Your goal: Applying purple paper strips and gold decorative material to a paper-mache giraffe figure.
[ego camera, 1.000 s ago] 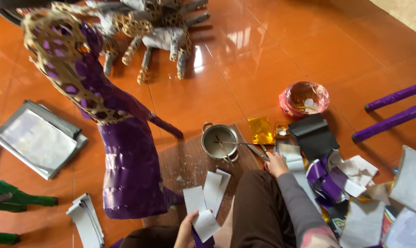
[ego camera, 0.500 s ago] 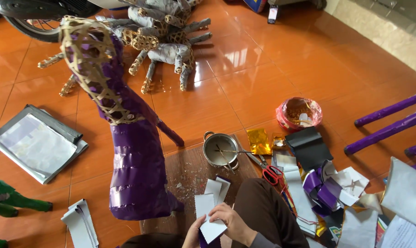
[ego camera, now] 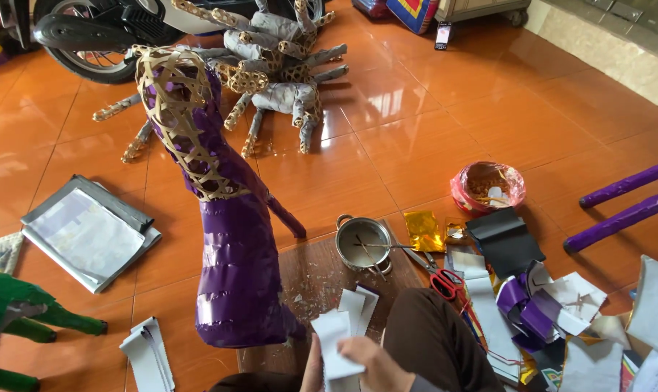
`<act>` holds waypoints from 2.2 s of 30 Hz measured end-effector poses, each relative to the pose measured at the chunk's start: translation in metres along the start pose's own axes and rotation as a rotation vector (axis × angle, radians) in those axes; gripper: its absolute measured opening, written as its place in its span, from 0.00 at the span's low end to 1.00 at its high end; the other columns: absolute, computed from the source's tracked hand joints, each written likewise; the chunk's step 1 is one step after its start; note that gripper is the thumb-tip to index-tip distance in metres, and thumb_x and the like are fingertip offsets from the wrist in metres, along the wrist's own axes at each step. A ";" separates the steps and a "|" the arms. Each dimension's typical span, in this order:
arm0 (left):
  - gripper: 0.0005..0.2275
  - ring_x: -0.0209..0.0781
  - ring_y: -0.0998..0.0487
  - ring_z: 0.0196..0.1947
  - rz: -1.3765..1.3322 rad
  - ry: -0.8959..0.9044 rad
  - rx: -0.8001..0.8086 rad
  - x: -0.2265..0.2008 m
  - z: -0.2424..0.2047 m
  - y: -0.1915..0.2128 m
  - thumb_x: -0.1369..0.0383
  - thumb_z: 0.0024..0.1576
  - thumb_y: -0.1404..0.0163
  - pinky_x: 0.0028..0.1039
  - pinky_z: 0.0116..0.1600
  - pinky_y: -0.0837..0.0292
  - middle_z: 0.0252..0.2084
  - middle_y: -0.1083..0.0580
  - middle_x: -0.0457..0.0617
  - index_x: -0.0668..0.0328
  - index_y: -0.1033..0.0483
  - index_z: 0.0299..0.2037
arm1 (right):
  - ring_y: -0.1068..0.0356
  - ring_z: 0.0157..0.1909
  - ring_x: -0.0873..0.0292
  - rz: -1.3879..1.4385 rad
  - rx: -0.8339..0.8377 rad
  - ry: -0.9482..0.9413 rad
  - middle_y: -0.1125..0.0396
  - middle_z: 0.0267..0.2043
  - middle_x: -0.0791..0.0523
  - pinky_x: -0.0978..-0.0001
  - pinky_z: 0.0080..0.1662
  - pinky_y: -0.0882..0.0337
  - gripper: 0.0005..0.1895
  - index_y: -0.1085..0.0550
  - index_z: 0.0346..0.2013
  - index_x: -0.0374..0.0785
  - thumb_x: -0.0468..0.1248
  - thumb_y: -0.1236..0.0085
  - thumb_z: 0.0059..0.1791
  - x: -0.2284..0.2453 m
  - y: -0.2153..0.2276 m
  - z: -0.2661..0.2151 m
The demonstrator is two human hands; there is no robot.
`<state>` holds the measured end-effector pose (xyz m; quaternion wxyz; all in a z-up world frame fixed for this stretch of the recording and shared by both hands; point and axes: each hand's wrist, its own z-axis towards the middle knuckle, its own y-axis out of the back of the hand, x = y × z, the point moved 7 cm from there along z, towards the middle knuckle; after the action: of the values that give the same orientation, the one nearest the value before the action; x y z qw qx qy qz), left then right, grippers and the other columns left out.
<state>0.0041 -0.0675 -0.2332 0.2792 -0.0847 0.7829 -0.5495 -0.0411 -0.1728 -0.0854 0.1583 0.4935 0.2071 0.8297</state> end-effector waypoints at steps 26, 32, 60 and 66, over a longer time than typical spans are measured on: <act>0.19 0.41 0.19 0.41 1.335 0.030 -0.387 -0.019 0.001 0.026 0.70 0.52 0.39 0.31 0.46 0.23 0.41 0.20 0.53 0.66 0.27 0.52 | 0.29 0.38 0.65 0.343 0.056 -0.723 0.23 0.37 0.53 0.70 0.41 0.27 0.11 0.23 0.45 0.32 0.33 0.39 0.49 -0.153 0.004 -0.035; 0.18 0.45 0.17 0.46 1.513 -0.094 -0.418 -0.031 0.056 0.060 0.68 0.53 0.41 0.34 0.49 0.23 0.46 0.20 0.60 0.61 0.24 0.54 | 0.24 0.43 0.60 0.161 -0.118 -0.736 0.25 0.42 0.50 0.68 0.44 0.25 0.20 0.29 0.53 0.33 0.30 0.41 0.46 -0.190 0.034 -0.023; 0.10 0.62 0.22 0.44 1.910 -0.892 -0.464 -0.024 0.117 -0.007 0.76 0.50 0.48 0.42 0.49 0.27 0.48 0.23 0.64 0.58 0.19 0.41 | 0.30 0.45 0.47 -0.377 -0.539 -0.319 0.32 0.42 0.51 0.59 0.47 0.29 0.06 0.25 0.42 0.36 0.31 0.44 0.51 -0.136 0.098 0.020; 0.11 0.46 0.16 0.41 1.368 -0.444 -0.708 -0.032 0.055 0.049 0.73 0.61 0.50 0.31 0.48 0.24 0.43 0.20 0.58 0.58 0.20 0.51 | 0.31 0.51 0.45 -0.751 -0.359 -0.226 0.35 0.49 0.52 0.52 0.48 0.32 0.13 0.25 0.41 0.41 0.39 0.38 0.44 -0.140 0.079 0.063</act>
<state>0.0688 -0.0794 -0.2796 0.6600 0.2231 0.7153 0.0540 0.0749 -0.2951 -0.1244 0.5545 0.4361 0.2062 0.6781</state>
